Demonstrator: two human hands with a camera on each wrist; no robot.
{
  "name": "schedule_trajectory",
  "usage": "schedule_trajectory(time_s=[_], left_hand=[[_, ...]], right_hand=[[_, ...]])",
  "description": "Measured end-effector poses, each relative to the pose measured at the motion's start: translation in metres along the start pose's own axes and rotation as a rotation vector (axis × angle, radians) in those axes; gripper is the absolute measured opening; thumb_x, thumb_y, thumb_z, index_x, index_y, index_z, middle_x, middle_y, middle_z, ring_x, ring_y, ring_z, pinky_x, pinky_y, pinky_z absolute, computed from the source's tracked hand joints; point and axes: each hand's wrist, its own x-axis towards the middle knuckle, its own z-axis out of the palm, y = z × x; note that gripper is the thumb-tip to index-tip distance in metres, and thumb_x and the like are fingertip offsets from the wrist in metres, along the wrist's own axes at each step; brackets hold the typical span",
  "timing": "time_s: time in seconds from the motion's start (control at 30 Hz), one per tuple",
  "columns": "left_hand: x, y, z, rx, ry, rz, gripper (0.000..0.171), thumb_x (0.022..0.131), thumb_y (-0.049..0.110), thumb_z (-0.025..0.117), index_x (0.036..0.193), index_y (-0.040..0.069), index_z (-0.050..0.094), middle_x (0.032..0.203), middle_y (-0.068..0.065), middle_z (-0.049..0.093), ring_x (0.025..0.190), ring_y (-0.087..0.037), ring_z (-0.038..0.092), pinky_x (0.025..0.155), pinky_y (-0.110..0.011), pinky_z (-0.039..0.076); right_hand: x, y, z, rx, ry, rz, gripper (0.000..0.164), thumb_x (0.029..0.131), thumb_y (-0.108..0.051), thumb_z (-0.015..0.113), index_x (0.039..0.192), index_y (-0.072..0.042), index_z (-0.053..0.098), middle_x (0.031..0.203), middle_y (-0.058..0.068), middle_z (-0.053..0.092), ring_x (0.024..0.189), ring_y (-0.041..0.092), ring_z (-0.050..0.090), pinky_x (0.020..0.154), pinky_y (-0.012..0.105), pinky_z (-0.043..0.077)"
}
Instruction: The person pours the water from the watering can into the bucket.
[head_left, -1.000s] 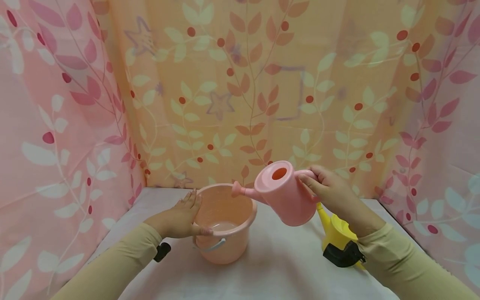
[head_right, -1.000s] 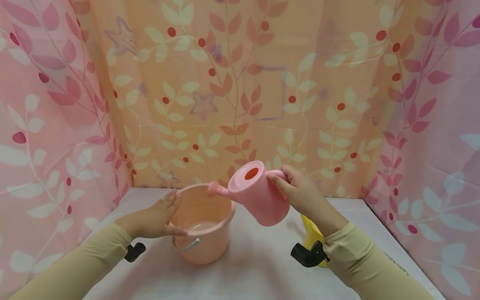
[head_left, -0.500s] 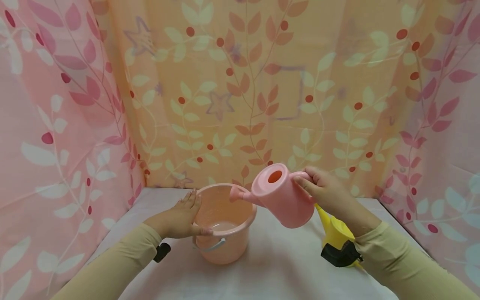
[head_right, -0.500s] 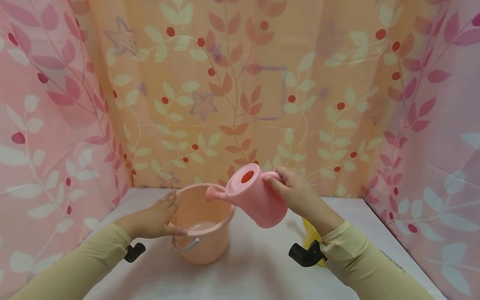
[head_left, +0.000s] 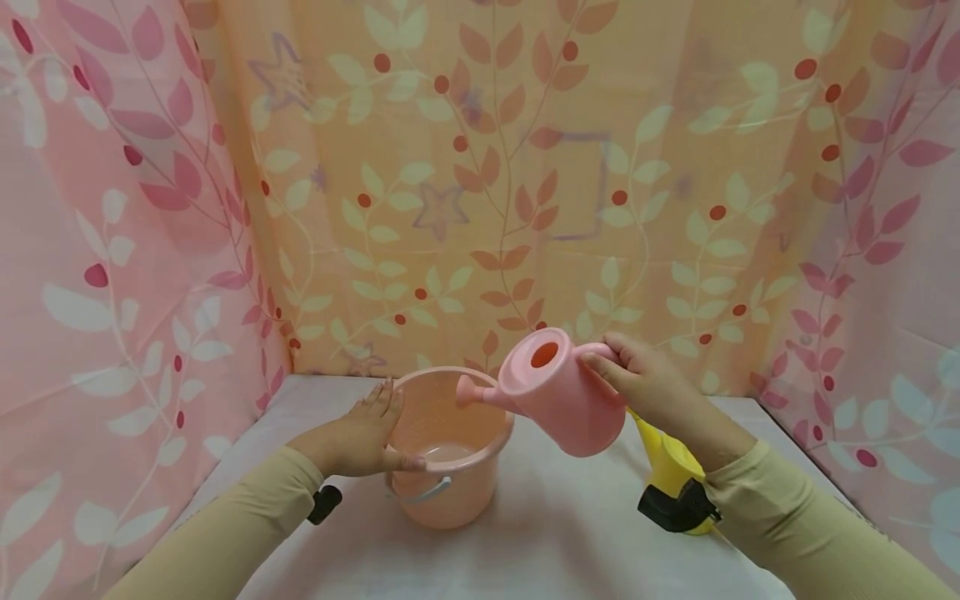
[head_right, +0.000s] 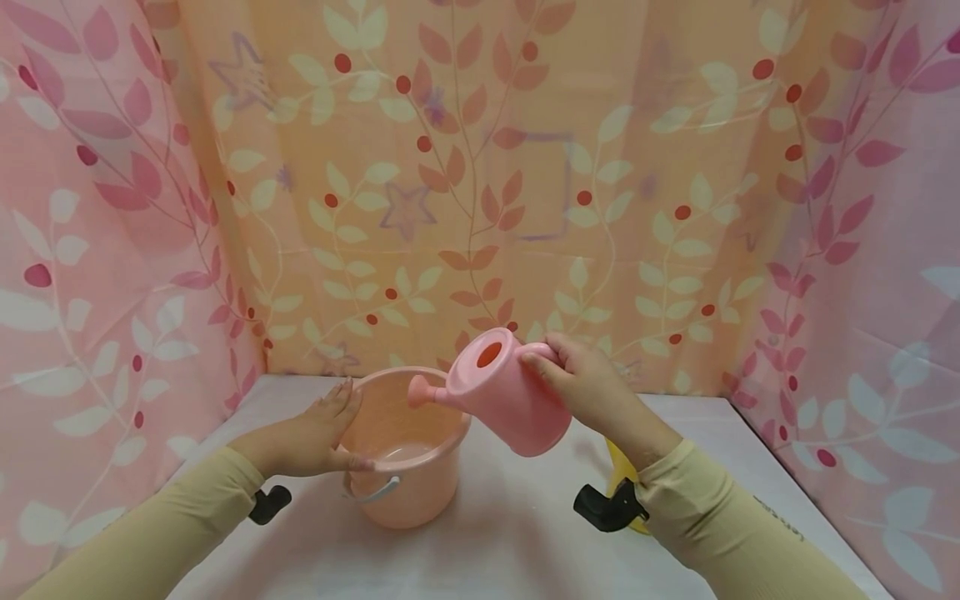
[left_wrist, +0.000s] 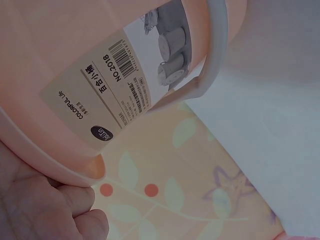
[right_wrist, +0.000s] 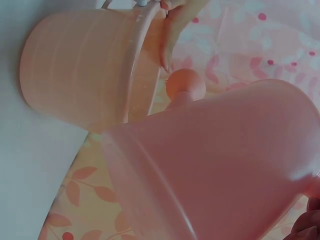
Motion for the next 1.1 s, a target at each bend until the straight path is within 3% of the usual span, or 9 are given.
schedule_trajectory(time_s=[1.1], left_hand=[[-0.0018, 0.0009, 0.0004, 0.0, 0.006, 0.008, 0.116, 0.062, 0.079, 0.039, 0.136, -0.005, 0.009, 0.141, -0.025, -0.003, 0.129, -0.035, 0.0, 0.1, -0.049, 0.012]], right_hand=[[0.0026, -0.0034, 0.0006, 0.014, -0.025, -0.01, 0.029, 0.083, -0.043, 0.051, 0.084, -0.014, 0.051, 0.07, 0.008, 0.05, 0.071, 0.023, 0.048, 0.056, 0.031, 0.044]])
